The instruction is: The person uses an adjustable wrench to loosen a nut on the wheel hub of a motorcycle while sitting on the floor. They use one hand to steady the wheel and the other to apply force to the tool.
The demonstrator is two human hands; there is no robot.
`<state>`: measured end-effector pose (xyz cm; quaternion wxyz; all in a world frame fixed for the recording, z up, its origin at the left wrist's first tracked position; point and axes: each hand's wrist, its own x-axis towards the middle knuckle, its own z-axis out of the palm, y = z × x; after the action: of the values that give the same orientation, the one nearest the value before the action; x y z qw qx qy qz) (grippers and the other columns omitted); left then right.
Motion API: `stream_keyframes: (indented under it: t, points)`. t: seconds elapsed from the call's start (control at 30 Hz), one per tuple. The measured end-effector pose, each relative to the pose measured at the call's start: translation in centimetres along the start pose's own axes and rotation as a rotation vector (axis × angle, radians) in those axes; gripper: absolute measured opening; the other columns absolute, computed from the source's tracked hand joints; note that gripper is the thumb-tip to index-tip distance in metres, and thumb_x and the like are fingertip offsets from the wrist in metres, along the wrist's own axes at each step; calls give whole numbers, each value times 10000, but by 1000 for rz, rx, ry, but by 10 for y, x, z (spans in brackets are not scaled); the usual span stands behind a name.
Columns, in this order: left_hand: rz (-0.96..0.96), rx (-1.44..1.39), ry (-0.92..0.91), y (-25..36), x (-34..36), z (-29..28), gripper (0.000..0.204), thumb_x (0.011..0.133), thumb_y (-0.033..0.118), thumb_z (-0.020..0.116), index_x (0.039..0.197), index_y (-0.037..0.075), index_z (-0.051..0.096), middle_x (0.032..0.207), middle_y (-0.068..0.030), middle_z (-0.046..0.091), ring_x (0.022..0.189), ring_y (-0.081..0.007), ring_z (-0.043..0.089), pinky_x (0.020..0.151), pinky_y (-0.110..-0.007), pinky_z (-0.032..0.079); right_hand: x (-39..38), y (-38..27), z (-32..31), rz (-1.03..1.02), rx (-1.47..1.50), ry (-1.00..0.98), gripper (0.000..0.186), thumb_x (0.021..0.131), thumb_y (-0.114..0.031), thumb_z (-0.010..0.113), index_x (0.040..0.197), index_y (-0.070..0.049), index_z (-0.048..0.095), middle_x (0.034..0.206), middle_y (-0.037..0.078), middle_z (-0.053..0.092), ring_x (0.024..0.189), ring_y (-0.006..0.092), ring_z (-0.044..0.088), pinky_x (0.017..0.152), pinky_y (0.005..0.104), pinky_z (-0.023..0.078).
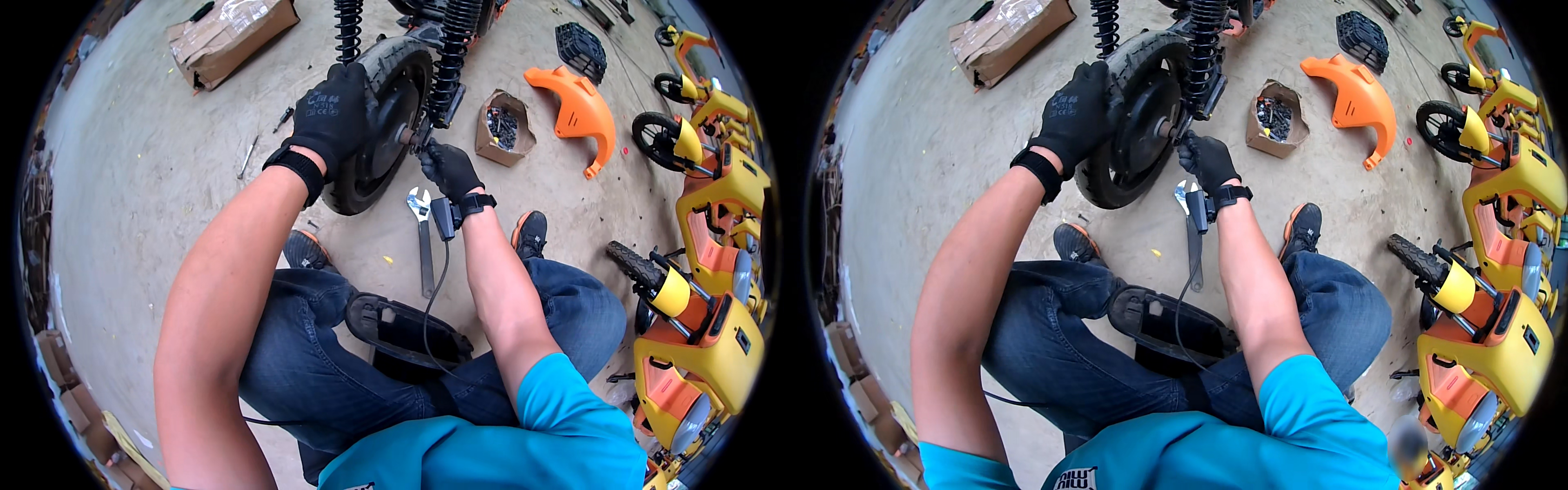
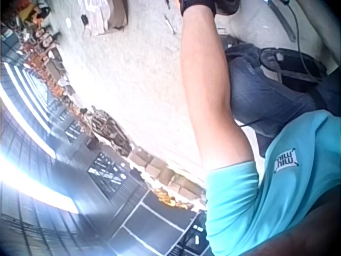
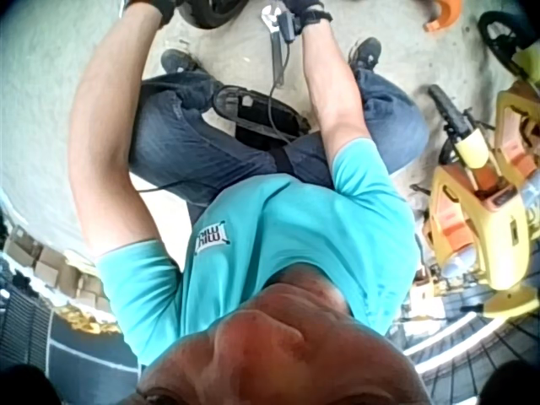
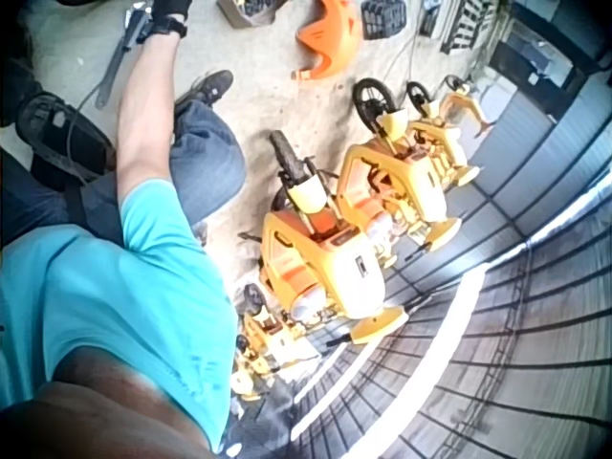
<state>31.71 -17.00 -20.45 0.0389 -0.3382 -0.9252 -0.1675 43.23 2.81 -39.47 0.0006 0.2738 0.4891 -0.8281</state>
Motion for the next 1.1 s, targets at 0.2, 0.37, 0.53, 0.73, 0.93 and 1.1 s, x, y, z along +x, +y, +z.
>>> stream_keyframes:
  t: [0.2, 0.37, 0.53, 0.73, 0.93, 1.1]
  points:
    - [29, -11, 21, 0, -1, 1, 397, 846, 266, 612, 1162, 52, 503, 1068, -211, 565, 919, -402, 628, 775, -477, 512, -7, 9, 3, -119, 66, 40, 227, 956, -237, 596, 1015, -18, 608, 898, 97, 661, 739, 153, 637, 676, 269, 545]
    - [29, 12, 39, -3, -3, 3, 405, 849, 274, 607, 1171, 53, 502, 1073, -213, 565, 922, -398, 628, 775, -476, 511, -20, -14, 18, 197, 148, -4, 376, 996, -397, 509, 1008, -31, 597, 795, 68, 626, 634, 133, 581, 567, 230, 485]
    - [24, -1, 33, 0, -1, 4, 393, 850, 274, 598, 1162, 51, 510, 1073, -217, 565, 925, -398, 626, 770, -476, 513, -4, -13, 11, 153, -25, 10, 418, 989, -448, 497, 934, -48, 606, 671, 19, 564, 528, 105, 491, 471, 232, 393]
    - [20, 12, 37, 0, -1, 4, 377, 847, 263, 596, 1145, 48, 516, 1073, -213, 567, 927, -399, 625, 769, -475, 513, 3, -1, 10, -6, -92, 85, 345, 981, -364, 543, 890, -40, 615, 695, 43, 601, 560, 113, 540, 506, 248, 452]
    - [22, 7, 37, 1, -1, 3, 372, 845, 258, 595, 1141, 48, 514, 1072, -208, 567, 923, -397, 625, 770, -474, 512, -1, 6, 18, -208, -159, 161, 279, 978, -285, 564, 855, -35, 585, 710, 53, 607, 587, 122, 576, 523, 274, 508]
    - [28, -2, 43, 1, -1, 2, 381, 843, 259, 595, 1149, 49, 512, 1072, -208, 567, 923, -396, 625, 772, -472, 512, 1, 10, 14, -310, -330, 177, 280, 984, -301, 554, 874, -43, 556, 708, 61, 599, 571, 128, 578, 526, 287, 529]
